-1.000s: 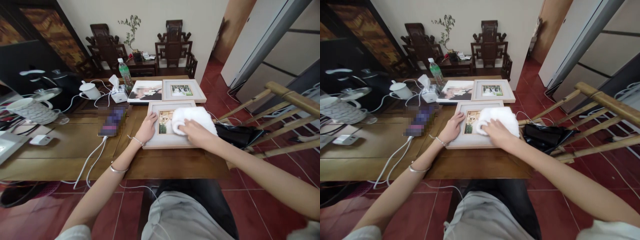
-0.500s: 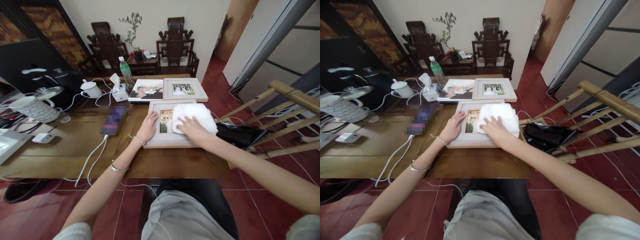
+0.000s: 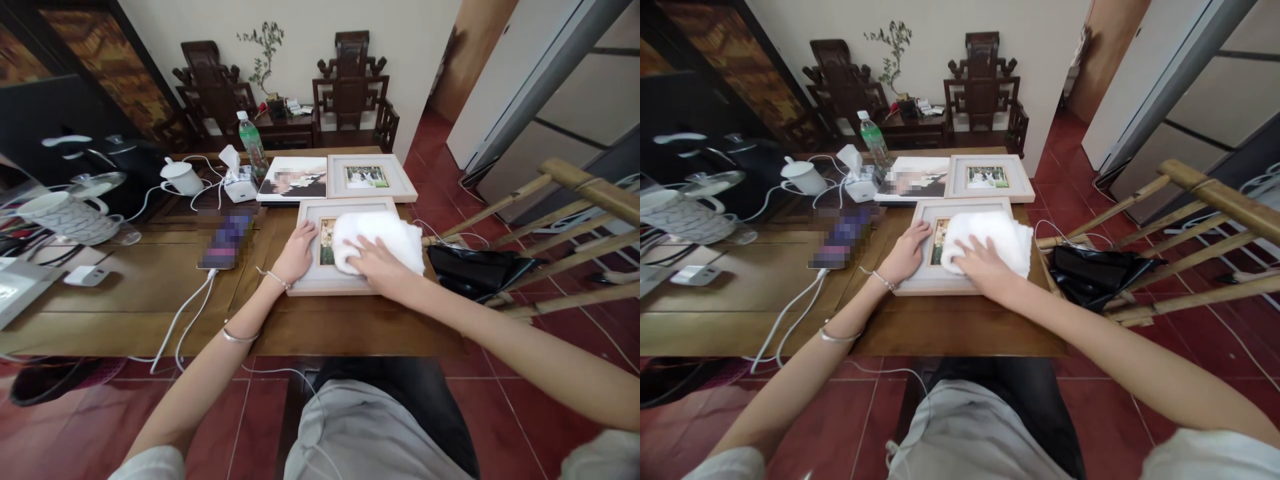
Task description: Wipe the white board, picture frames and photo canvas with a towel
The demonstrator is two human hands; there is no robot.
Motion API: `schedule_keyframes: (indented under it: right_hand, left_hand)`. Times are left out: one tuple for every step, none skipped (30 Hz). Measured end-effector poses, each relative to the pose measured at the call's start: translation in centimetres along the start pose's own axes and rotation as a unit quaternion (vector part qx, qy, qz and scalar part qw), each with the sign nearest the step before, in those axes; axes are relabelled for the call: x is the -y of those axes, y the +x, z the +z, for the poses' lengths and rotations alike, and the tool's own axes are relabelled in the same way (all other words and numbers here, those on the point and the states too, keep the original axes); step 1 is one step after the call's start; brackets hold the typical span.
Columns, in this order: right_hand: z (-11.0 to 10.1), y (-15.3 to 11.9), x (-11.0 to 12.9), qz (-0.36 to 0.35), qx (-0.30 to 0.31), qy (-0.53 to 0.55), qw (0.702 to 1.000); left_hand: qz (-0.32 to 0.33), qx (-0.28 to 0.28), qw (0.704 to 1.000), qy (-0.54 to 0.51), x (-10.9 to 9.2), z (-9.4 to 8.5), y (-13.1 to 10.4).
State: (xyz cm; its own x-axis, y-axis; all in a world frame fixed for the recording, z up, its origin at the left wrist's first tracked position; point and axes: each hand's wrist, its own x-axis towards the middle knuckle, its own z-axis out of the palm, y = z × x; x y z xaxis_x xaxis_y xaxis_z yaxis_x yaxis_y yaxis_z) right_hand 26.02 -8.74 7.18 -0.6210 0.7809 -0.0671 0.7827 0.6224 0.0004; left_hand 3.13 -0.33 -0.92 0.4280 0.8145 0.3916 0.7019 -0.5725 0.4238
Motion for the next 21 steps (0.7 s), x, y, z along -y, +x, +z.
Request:
schedule_keyframes:
  right_hand:
    - [0.4,1.3,-1.2,0.007,-0.008,-0.012,1.0]
    - [0.7,2.6,-2.5,0.014,-0.028,-0.024,0.999]
    - [0.8,3.8,-3.7,0.028,-0.044,-0.033,0.998]
    - [0.8,5.0,-4.7,0.042,-0.059,-0.04,0.997]
    - [0.8,6.1,-5.6,0.054,-0.071,-0.046,0.995]
    - [0.8,6.9,-6.2,0.063,-0.076,-0.053,0.994]
    - [0.8,7.5,-6.5,0.066,-0.076,-0.062,0.993]
    - [0.8,7.8,-6.5,0.064,-0.07,-0.072,0.993]
    - [0.7,7.7,-6.1,0.06,-0.06,-0.081,0.993]
    - [0.6,7.4,-5.5,0.054,-0.047,-0.088,0.994]
    - [0.4,6.8,-4.7,0.049,-0.034,-0.091,0.994]
    - [0.2,5.9,-3.7,0.046,-0.018,-0.09,0.995]
    - [-0.1,4.9,-2.6,0.044,0.001,-0.084,0.996]
    - [-0.5,3.7,-1.6,0.041,0.018,-0.075,0.996]
    - [-1.0,2.4,-0.5,0.038,0.039,-0.063,0.997]
    - [-1.5,1.1,0.4,0.02,0.056,-0.048,0.997]
    - [-2.1,-0.1,1.3,-0.001,0.062,-0.03,0.998]
    - [-2.7,-1.3,2.1,-0.023,0.071,-0.01,0.997]
    - [-3.2,-2.2,2.8,-0.046,0.077,0.01,0.996]
    - [-3.7,-3.0,3.4,-0.065,0.08,0.028,0.994]
    - [-4.0,-3.5,4.1,-0.081,0.081,0.042,0.993]
  left_hand:
    - [0.0,0.001,1.0,0.001,0.0,0.0,0.0]
    - [0.0,0.002,1.0,0.002,0.0,0.0,0.0]
    - [0.001,0.003,1.0,0.004,0.1,0.0,0.0]
    - [0.002,0.003,1.0,0.004,0.1,0.0,0.0]
    - [0.003,0.003,1.0,0.003,0.1,-0.1,0.0]
    - [0.003,0.003,1.0,0.001,0.0,-0.1,0.0]
    - [0.003,0.003,1.0,-0.001,0.0,-0.1,0.0]
    - [0.002,0.004,1.0,-0.002,0.0,-0.1,0.0]
    - [0.001,0.003,1.0,-0.002,-0.1,-0.1,0.0]
    - [-0.001,0.003,1.0,-0.001,-0.2,-0.1,0.1]
    - [-0.003,0.002,1.0,0.0,-0.2,-0.1,0.1]
    - [-0.005,0.001,1.0,-0.001,-0.3,0.0,0.1]
    - [-0.007,-0.001,1.0,-0.003,-0.4,0.0,0.1]
    - [-0.009,-0.003,1.0,-0.006,-0.4,0.0,0.1]
    - [-0.008,-0.005,1.0,-0.01,-0.5,0.0,0.1]
    - [-0.005,-0.007,1.0,-0.013,-0.5,0.0,0.1]
    - [-0.001,-0.009,1.0,-0.016,-0.6,0.0,0.1]
    - [0.003,-0.01,1.0,-0.018,-0.6,0.0,0.1]
    - [0.005,-0.011,1.0,-0.018,-0.7,0.0,0.1]
    - [0.006,-0.012,1.0,-0.016,-0.7,-0.1,0.1]
    - [0.006,-0.013,1.0,-0.012,-0.8,-0.1,0.1]
